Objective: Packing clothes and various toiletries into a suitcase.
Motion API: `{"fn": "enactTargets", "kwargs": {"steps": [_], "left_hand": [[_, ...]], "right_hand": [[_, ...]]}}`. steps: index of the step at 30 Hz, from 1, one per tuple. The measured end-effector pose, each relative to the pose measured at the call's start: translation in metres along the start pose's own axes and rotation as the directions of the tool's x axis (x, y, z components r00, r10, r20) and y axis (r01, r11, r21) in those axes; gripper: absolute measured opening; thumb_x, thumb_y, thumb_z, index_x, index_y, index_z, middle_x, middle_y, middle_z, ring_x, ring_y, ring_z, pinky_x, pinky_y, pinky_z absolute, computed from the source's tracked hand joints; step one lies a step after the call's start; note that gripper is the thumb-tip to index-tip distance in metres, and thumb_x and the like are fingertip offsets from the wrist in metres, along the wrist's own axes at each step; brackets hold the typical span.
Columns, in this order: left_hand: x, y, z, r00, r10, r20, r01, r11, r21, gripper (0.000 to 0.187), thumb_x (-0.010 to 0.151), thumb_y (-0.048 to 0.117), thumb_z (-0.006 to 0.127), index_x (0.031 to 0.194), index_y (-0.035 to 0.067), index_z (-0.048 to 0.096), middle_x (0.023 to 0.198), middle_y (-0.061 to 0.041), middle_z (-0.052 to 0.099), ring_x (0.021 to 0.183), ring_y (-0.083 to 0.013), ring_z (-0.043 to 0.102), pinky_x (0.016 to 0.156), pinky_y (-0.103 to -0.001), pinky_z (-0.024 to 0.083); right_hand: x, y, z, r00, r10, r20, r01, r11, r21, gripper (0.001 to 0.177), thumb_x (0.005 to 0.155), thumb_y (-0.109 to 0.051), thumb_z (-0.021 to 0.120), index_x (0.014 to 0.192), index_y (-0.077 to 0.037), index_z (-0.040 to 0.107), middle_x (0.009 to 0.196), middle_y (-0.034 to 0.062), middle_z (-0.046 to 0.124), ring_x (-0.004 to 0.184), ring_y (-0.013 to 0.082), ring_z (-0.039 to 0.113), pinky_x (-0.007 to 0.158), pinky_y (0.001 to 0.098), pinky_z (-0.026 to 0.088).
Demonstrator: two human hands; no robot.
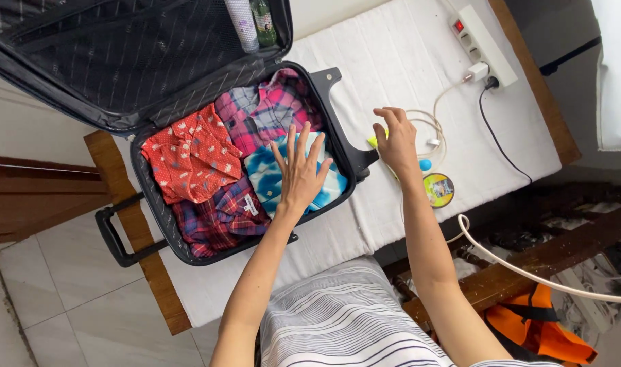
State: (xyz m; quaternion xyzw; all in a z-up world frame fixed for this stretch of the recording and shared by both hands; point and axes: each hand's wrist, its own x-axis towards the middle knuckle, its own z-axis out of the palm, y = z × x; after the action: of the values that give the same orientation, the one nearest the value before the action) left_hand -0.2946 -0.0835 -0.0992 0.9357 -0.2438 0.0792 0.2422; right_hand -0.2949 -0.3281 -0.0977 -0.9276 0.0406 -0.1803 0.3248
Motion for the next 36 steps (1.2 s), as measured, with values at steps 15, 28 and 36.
{"fn": "enactTargets", "kwargs": {"steps": [15,28,36], "left_hand": [[-0.023,0.052,0.029,0.992,0.092,0.090,-0.088,0.995,-0.051,0.069,0.098,0.042,0.067,0.159,0.021,0.040,0.170,-0.009,0.020,0.158,-0.0361,0.015,0.118,-0.077,0.002],[-0.042,0.061,0.028,0.991,0.092,0.095,-0.088,0.995,-0.043,0.071,0.099,0.039,0.067,0.160,0.021,0.036,0.171,-0.012,0.017,0.159,-0.0369,0.013,0.118,-0.077,0.001],[-0.045,0.053,0.019,0.997,0.039,0.067,-0.035,0.998,-0.055,0.072,0.095,0.039,0.069,0.158,0.020,0.039,0.170,-0.013,0.020,0.157,-0.0377,0.014,0.118,-0.075,0.001]], "right_hand": [[-0.105,0.060,0.007,0.948,0.317,0.010,-0.305,0.920,-0.245,0.036,0.088,-0.015,0.073,0.123,-0.008,0.067,0.121,0.0150,0.062,0.110,0.0357,0.058,0.089,0.0508,0.042],[-0.144,0.092,0.051,0.964,0.257,-0.062,-0.246,0.791,-0.559,0.042,0.076,-0.010,0.074,0.116,-0.012,0.063,0.118,0.0162,0.059,0.105,0.0336,0.051,0.084,0.0476,0.037],[-0.129,0.058,0.027,0.960,0.269,-0.072,-0.275,0.876,-0.396,0.050,0.070,-0.015,0.077,0.114,-0.006,0.055,0.103,0.0193,0.052,0.097,0.0373,0.052,0.084,0.0507,0.041]]}}
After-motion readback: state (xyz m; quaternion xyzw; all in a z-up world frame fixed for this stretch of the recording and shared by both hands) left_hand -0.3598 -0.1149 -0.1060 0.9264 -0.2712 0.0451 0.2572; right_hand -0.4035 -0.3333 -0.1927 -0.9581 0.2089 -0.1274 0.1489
